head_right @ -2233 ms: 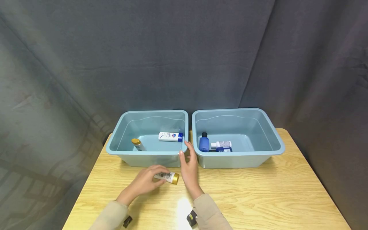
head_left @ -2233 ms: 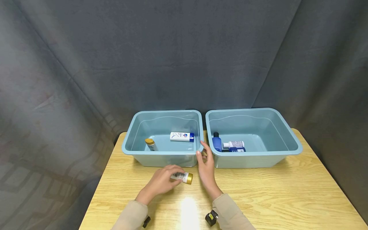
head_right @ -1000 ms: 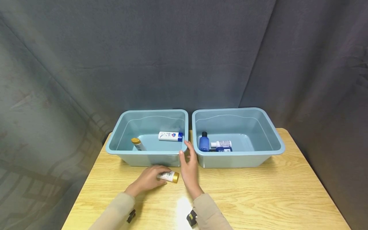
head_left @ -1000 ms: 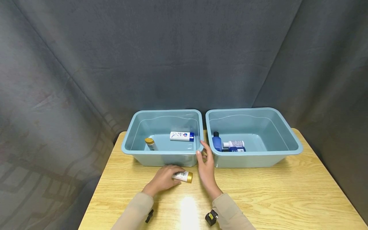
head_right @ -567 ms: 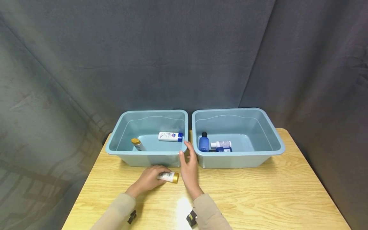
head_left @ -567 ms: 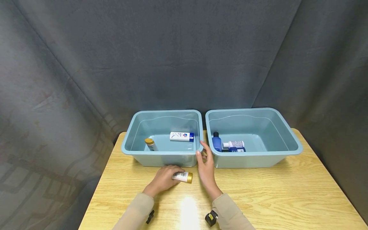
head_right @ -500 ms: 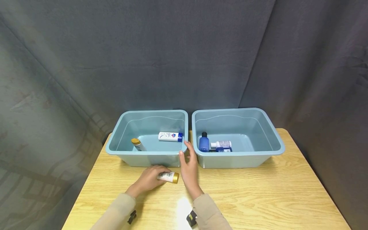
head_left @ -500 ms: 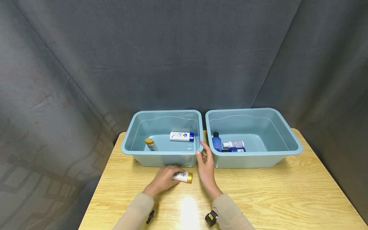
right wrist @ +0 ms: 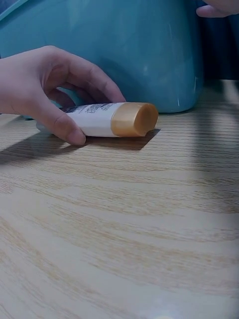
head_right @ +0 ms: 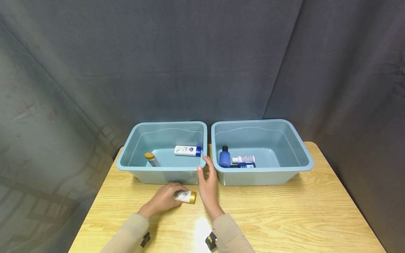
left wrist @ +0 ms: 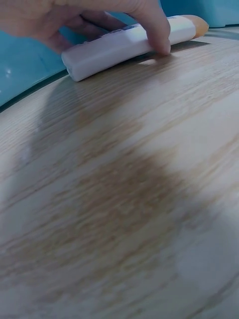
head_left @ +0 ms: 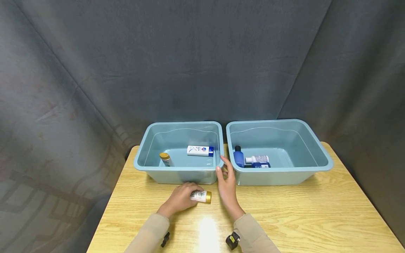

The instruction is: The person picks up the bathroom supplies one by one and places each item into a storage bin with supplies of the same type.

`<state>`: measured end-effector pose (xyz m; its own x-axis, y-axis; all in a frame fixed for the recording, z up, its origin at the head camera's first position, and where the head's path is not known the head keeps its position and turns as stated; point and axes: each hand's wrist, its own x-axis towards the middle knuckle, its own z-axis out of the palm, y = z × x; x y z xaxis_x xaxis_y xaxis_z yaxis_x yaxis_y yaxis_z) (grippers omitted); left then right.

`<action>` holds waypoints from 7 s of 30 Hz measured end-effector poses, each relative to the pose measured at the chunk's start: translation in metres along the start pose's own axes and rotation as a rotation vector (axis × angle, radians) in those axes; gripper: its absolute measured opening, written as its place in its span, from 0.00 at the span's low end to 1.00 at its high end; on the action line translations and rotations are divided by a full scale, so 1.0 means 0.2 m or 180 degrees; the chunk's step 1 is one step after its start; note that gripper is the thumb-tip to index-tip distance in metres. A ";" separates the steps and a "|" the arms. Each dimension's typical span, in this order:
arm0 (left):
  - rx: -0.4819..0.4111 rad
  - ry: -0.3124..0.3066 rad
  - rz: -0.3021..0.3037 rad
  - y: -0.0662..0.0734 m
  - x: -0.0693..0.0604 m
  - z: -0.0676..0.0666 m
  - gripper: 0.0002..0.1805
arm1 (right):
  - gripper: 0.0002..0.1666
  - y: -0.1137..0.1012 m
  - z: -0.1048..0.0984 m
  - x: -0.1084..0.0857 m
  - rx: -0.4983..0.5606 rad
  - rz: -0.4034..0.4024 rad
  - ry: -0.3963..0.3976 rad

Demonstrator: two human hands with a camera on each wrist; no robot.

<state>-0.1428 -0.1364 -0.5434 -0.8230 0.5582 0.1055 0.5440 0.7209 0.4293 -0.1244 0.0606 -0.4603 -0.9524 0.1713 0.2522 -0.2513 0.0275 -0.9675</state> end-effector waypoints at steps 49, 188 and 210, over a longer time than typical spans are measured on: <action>-0.0042 -0.0029 0.0117 0.16 -0.06 -0.25 0.27 | 0.25 0.01 0.00 0.00 -0.0066 0.0087 0.0026; 0.0023 -0.0200 -0.0369 0.06 0.43 -0.74 0.24 | 0.26 0.19 0.01 0.04 0.0019 0.0230 0.0110; -0.0164 -0.0526 -0.0476 0.00 0.53 -0.68 0.26 | 0.26 0.19 0.00 0.03 -0.0028 0.0149 0.0173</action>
<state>-0.2519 -0.1330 -0.4095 -0.8535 0.5095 -0.1094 0.4054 0.7812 0.4748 -0.1392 0.0631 -0.4959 -0.9522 0.2258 0.2056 -0.2049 0.0269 -0.9784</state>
